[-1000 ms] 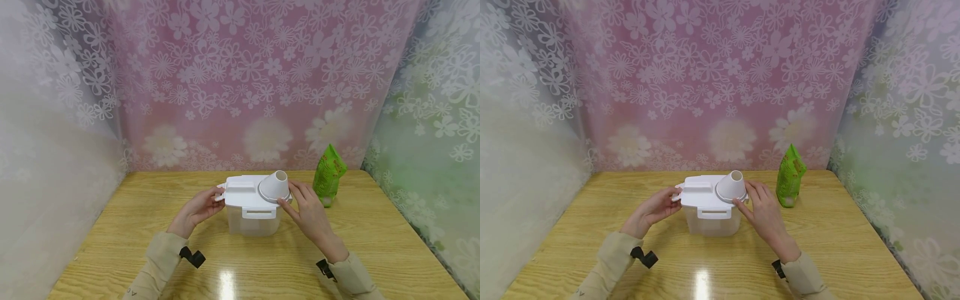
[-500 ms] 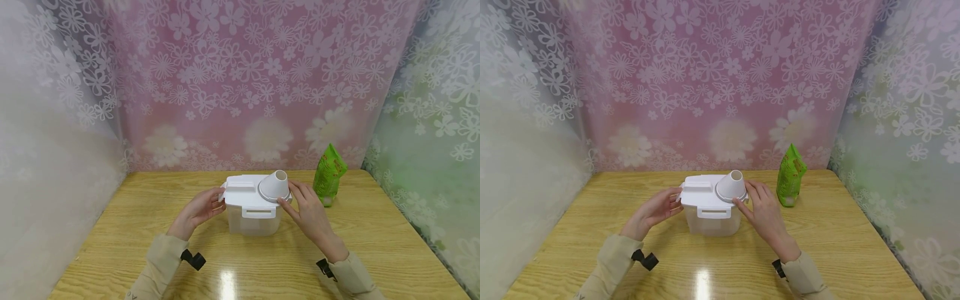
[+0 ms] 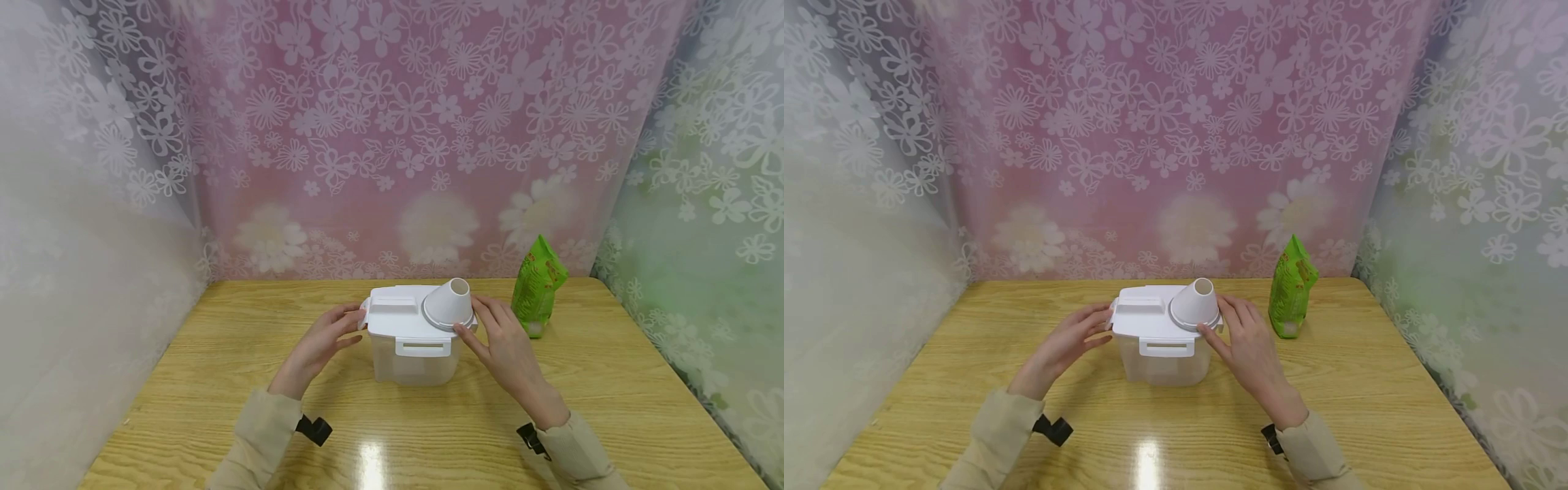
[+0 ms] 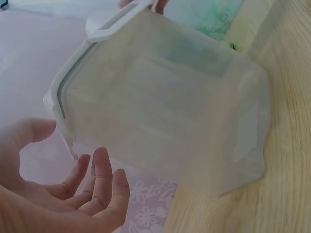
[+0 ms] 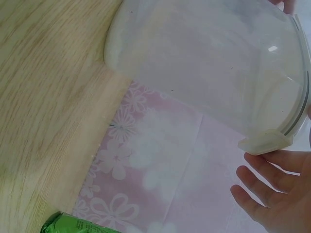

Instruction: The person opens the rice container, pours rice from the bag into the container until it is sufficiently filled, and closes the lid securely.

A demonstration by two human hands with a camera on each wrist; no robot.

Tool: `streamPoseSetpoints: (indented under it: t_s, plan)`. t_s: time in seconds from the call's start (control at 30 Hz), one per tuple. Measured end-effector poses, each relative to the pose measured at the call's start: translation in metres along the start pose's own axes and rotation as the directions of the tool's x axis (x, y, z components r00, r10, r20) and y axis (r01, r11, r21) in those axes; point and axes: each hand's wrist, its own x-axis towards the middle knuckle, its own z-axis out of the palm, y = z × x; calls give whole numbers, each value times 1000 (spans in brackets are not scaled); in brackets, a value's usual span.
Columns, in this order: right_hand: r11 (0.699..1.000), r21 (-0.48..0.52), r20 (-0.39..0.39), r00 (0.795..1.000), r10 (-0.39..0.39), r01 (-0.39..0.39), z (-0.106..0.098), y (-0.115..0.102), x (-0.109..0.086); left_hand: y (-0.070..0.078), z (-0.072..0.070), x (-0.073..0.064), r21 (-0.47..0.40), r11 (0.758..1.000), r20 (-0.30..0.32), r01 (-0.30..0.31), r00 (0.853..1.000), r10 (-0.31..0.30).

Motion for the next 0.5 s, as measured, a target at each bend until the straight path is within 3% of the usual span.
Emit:
streamPoseSetpoints:
  t_s: [0.3,0.43,0.5]
  plan:
    - [1000,3,0,1000,2,-2,0,0,0,1,5,-8,195,974,-81,-111,988,129]
    - [1000,5,0,1000,3,-3,0,0,0,5,10,-12,280,944,-114,-175,970,214]
    - [1000,6,2,1000,4,-4,0,-1,0,7,12,-14,317,921,-120,-227,954,276]
